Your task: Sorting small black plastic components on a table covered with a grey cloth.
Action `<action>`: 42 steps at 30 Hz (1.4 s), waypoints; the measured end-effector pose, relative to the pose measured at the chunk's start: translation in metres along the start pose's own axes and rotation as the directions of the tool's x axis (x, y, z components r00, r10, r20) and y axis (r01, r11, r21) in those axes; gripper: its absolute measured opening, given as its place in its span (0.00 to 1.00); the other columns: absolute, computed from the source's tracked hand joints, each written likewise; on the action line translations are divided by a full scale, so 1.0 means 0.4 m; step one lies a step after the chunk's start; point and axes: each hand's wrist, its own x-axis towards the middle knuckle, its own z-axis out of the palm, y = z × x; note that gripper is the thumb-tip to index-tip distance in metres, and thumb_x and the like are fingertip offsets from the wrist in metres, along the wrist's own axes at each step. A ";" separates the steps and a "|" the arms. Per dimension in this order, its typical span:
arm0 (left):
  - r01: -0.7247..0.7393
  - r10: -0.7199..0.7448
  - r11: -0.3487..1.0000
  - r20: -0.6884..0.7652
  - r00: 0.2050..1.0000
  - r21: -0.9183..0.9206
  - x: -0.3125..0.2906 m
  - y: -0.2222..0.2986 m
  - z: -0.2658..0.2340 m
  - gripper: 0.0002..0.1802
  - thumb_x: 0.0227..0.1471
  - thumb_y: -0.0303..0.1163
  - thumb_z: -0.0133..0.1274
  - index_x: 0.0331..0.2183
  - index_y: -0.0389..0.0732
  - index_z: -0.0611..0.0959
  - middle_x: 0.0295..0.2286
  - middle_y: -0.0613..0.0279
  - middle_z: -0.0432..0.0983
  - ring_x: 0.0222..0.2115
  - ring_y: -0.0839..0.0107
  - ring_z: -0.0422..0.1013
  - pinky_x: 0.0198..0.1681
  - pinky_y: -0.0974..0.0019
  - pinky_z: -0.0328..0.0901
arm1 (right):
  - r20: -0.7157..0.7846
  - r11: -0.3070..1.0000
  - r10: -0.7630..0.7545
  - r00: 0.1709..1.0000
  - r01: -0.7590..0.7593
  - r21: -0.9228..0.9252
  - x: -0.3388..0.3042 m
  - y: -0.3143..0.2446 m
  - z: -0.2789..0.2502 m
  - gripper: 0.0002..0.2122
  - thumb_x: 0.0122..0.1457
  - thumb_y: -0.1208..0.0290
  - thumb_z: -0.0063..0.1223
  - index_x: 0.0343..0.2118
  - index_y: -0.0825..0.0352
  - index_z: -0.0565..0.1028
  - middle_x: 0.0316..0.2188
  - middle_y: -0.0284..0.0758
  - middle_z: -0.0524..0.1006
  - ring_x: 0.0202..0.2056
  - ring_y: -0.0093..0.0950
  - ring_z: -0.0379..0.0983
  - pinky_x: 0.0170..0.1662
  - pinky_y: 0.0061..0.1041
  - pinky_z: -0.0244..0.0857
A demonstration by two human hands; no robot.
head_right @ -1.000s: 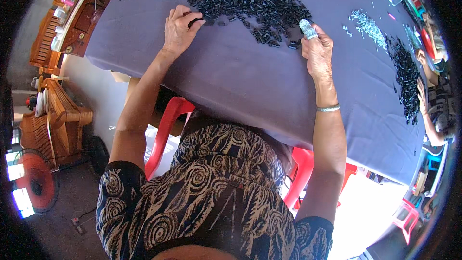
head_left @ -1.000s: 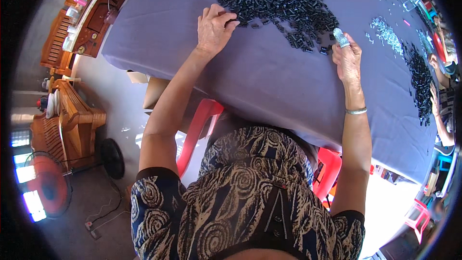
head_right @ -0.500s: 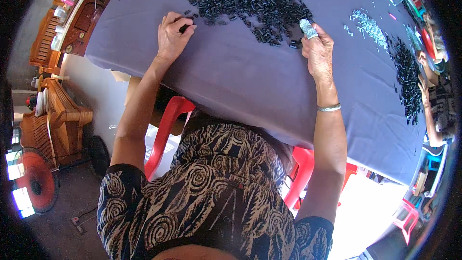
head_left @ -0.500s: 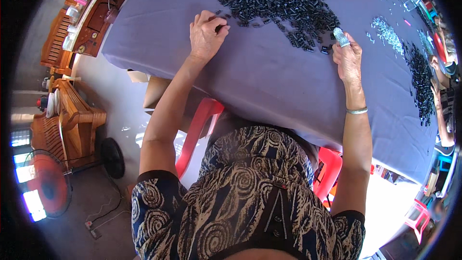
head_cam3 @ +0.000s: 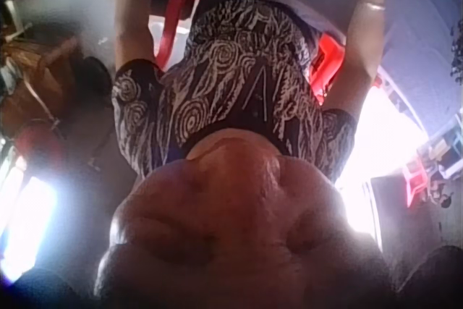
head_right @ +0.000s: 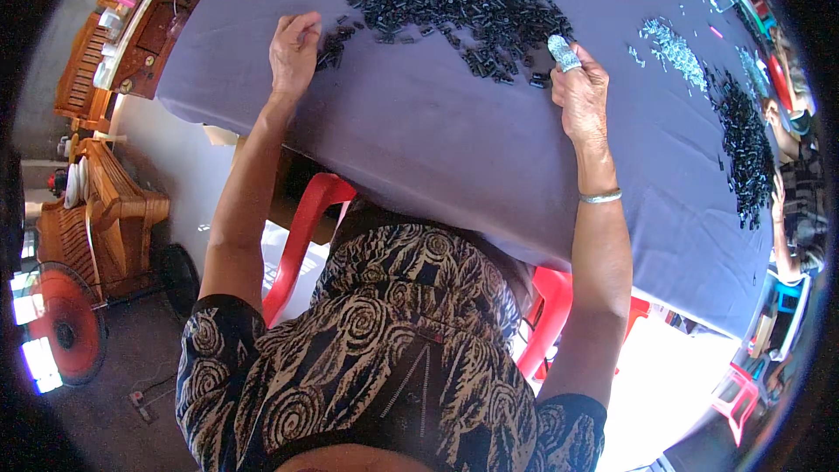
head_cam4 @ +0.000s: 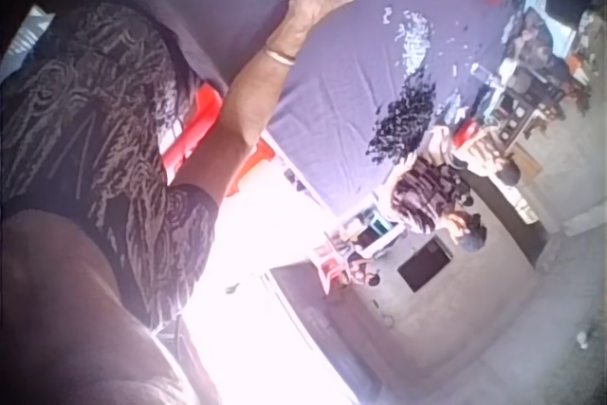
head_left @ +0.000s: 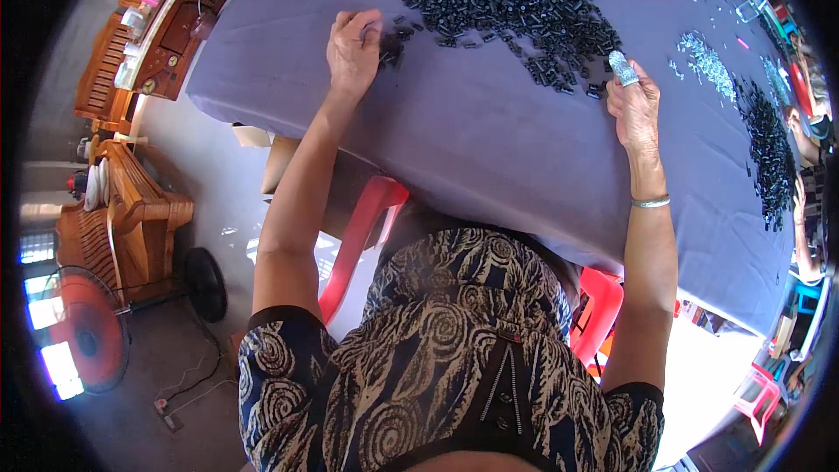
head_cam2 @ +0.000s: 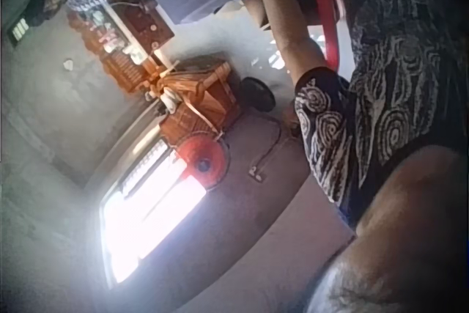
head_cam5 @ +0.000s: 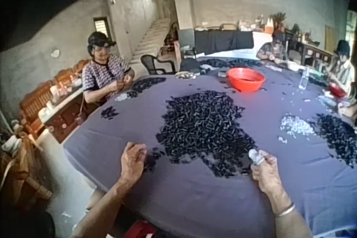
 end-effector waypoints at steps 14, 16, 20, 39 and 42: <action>0.018 -0.092 0.989 0.508 0.856 0.150 0.102 0.026 0.050 0.07 0.44 0.38 0.55 0.29 0.50 0.83 0.29 0.63 0.77 0.32 0.61 0.73 0.38 0.62 0.66 | -0.018 1.000 -0.003 1.000 0.003 -0.027 0.001 0.006 0.002 0.04 0.60 0.73 0.42 0.31 0.64 0.70 0.15 0.21 0.59 0.15 0.10 0.50 0.14 0.10 0.41; 0.018 -0.064 0.995 0.507 0.860 0.094 0.107 0.023 0.057 0.07 0.43 0.38 0.55 0.29 0.50 0.82 0.27 0.63 0.78 0.32 0.62 0.74 0.37 0.62 0.67 | 0.009 0.999 0.007 1.000 -0.006 -0.051 0.002 0.007 -0.007 0.03 0.60 0.73 0.43 0.31 0.64 0.70 0.15 0.21 0.59 0.15 0.10 0.50 0.14 0.10 0.41; 0.135 -0.166 0.986 0.568 0.806 0.098 0.114 0.029 0.052 0.08 0.44 0.37 0.54 0.29 0.48 0.82 0.26 0.62 0.78 0.30 0.62 0.74 0.37 0.64 0.67 | 0.008 1.000 0.004 1.000 -0.004 -0.014 0.006 0.018 -0.015 0.03 0.60 0.73 0.44 0.32 0.64 0.70 0.16 0.21 0.59 0.15 0.10 0.50 0.14 0.10 0.41; -0.043 -0.059 0.986 0.576 0.816 0.162 0.096 0.060 0.052 0.07 0.42 0.34 0.55 0.29 0.50 0.83 0.31 0.64 0.75 0.33 0.61 0.73 0.38 0.61 0.66 | 0.025 0.998 0.015 1.000 -0.014 -0.063 0.005 0.014 -0.015 0.04 0.60 0.72 0.44 0.33 0.63 0.71 0.14 0.20 0.57 0.15 0.10 0.49 0.15 0.11 0.40; -0.066 -0.008 0.990 0.517 0.856 0.125 0.085 0.058 0.051 0.06 0.44 0.30 0.54 0.29 0.46 0.82 0.27 0.62 0.74 0.29 0.62 0.74 0.34 0.64 0.67 | 0.043 0.997 0.015 0.999 -0.012 -0.071 0.007 0.013 -0.016 0.04 0.61 0.72 0.44 0.32 0.63 0.71 0.14 0.20 0.56 0.15 0.10 0.49 0.14 0.11 0.40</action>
